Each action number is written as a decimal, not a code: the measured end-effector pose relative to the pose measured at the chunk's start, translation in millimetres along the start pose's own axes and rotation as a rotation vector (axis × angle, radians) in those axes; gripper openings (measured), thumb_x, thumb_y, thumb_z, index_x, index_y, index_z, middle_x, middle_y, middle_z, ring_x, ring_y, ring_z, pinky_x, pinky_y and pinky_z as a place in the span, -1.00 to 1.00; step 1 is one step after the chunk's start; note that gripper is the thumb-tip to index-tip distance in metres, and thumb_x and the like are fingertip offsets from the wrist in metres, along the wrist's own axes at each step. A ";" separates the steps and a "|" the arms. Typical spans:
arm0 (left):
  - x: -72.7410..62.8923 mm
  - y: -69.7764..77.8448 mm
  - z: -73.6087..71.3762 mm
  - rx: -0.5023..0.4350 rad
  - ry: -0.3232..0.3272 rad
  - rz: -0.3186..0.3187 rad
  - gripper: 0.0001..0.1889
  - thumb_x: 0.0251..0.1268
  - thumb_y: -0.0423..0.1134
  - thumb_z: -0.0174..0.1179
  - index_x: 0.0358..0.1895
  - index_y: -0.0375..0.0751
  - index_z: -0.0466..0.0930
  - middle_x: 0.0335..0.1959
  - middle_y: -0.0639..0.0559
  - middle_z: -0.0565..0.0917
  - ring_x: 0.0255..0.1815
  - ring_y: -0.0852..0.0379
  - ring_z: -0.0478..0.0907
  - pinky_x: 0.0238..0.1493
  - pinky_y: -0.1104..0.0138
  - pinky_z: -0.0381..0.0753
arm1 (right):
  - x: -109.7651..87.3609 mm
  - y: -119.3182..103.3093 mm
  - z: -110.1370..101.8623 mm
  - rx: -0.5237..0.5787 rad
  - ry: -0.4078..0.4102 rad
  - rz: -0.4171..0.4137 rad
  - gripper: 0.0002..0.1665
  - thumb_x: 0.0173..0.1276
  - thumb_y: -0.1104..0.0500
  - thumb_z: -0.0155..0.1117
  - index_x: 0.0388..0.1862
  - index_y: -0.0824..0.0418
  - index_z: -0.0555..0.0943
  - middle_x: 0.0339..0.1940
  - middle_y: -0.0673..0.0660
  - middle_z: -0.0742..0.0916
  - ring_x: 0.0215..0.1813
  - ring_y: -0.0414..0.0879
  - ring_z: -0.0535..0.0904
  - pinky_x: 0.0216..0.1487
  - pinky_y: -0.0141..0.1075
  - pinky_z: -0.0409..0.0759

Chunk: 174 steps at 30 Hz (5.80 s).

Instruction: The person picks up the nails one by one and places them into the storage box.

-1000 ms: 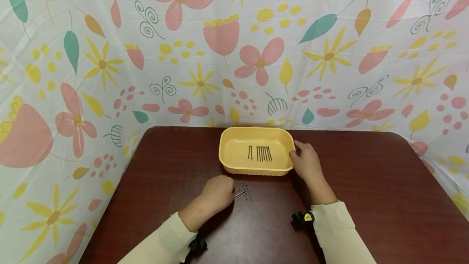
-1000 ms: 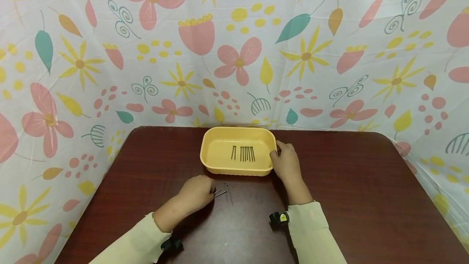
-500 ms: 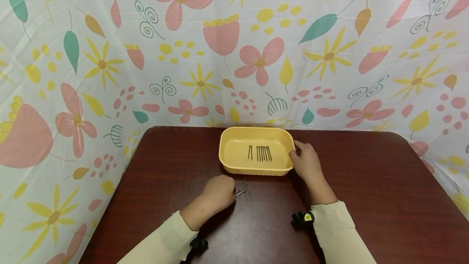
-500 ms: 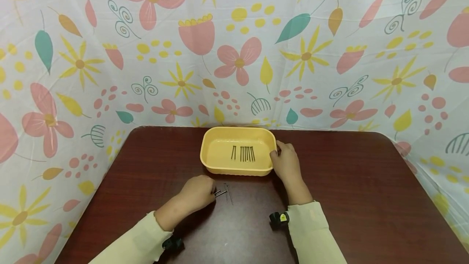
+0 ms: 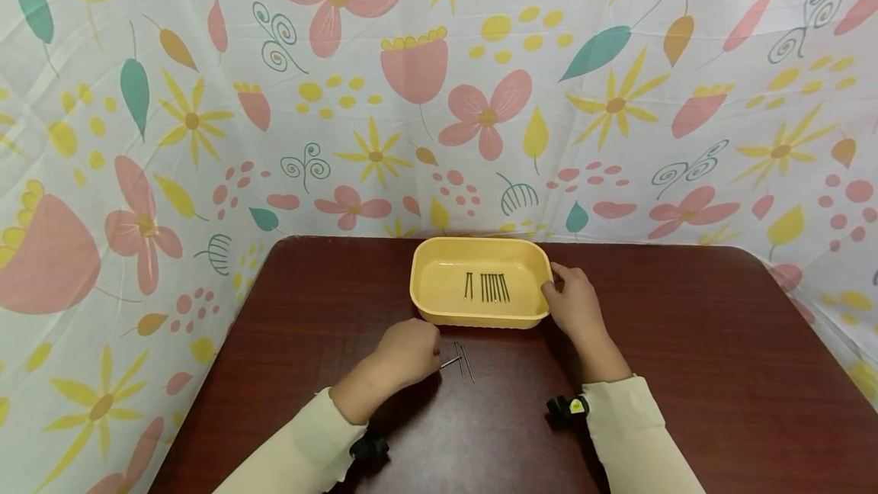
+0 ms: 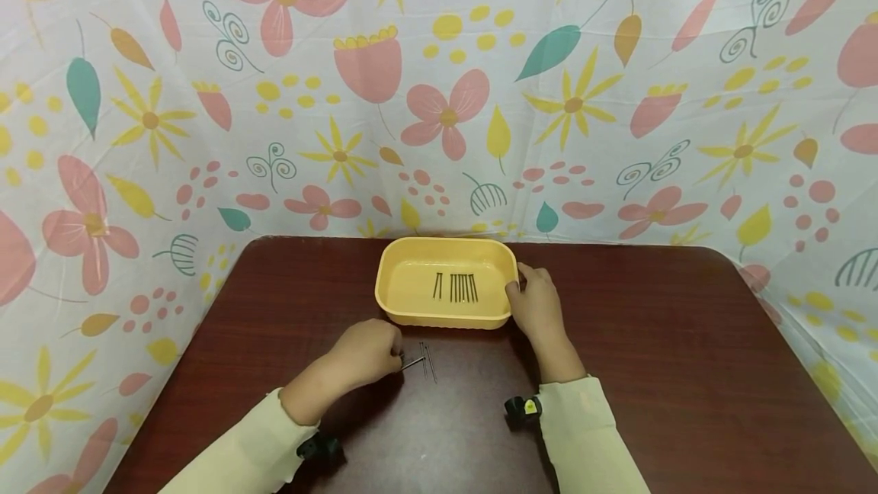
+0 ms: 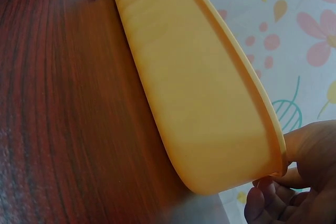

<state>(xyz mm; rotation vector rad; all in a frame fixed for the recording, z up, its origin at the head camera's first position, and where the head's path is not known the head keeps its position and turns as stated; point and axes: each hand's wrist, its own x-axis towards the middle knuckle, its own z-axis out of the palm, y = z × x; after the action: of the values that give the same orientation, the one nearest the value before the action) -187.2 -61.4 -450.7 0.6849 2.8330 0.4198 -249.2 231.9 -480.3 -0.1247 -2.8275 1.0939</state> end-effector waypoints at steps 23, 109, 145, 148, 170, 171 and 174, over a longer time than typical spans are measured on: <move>30.9 11.2 -69.1 -0.120 0.012 -0.016 -0.67 0.15 -0.27 0.27 -0.70 0.01 0.38 -0.76 0.24 0.30 -0.65 0.25 0.23 -0.56 0.37 0.23 | -0.6 -2.7 -1.0 -0.009 -0.008 0.004 -0.39 0.49 0.20 0.02 0.45 0.44 0.38 0.13 0.42 0.56 -0.06 0.18 0.58 -0.05 -0.05 0.55; 160.6 -10.9 -14.9 -0.239 -0.247 -0.397 -0.68 0.38 -0.33 0.02 -0.62 -0.16 0.51 -0.71 0.01 0.49 -0.75 0.16 0.32 -0.65 0.36 0.25 | 0.2 -1.7 0.1 -0.001 0.000 0.001 -0.38 0.47 0.18 0.01 0.43 0.45 0.40 0.09 0.39 0.58 -0.05 0.17 0.56 -0.03 -0.06 0.54; 159.0 -14.1 -14.7 -0.285 -0.213 -0.379 -0.70 0.39 -0.26 0.14 -0.56 -0.22 0.61 -0.71 0.03 0.49 -0.71 0.14 0.34 -0.60 0.34 0.32 | 1.1 -0.5 0.8 -0.009 0.001 0.004 -0.38 0.45 0.17 0.01 0.43 0.44 0.42 0.09 0.38 0.59 -0.16 0.13 0.53 -0.10 -0.11 0.50; 159.8 -14.0 -14.2 -0.271 -0.213 -0.376 -0.70 0.39 -0.25 0.14 -0.56 -0.22 0.62 -0.72 0.04 0.49 -0.72 0.14 0.34 -0.60 0.35 0.31 | 1.4 -0.4 0.8 -0.013 0.001 0.002 -0.38 0.46 0.16 0.01 0.43 0.43 0.42 0.08 0.37 0.59 -0.15 0.13 0.53 -0.08 -0.10 0.50; 158.4 -12.4 -13.0 -0.293 -0.201 -0.361 -0.73 0.41 -0.21 0.20 -0.42 -0.28 0.73 -0.65 0.03 0.60 -0.53 0.07 0.56 -0.56 0.39 0.40 | 0.6 -2.0 -0.9 -0.005 -0.002 -0.009 -0.38 0.45 0.20 -0.01 0.42 0.46 0.41 0.07 0.40 0.59 -0.04 0.18 0.54 0.01 -0.01 0.51; 158.5 -12.4 -13.0 -0.293 -0.199 -0.361 -0.73 0.41 -0.22 0.20 -0.43 -0.28 0.74 -0.65 0.03 0.60 -0.54 0.08 0.57 -0.56 0.39 0.40 | 0.6 -1.9 -0.9 -0.006 0.000 -0.011 -0.38 0.45 0.20 -0.01 0.42 0.46 0.41 0.07 0.40 0.59 -0.04 0.18 0.54 0.01 -0.01 0.51; 158.3 -12.3 -13.2 -0.298 -0.196 -0.354 -0.72 0.40 -0.22 0.21 -0.44 -0.30 0.74 -0.65 0.02 0.61 -0.54 0.08 0.57 -0.56 0.39 0.41 | 0.9 -2.1 -1.0 -0.005 0.002 -0.015 -0.38 0.45 0.20 0.00 0.42 0.47 0.41 0.07 0.41 0.59 -0.05 0.19 0.55 0.01 -0.01 0.51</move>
<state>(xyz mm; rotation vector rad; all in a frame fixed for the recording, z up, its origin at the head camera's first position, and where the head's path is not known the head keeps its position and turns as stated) -334.0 -0.3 -461.6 0.1515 2.5566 0.6517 -250.1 231.2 -478.1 -0.1055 -2.8249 1.0830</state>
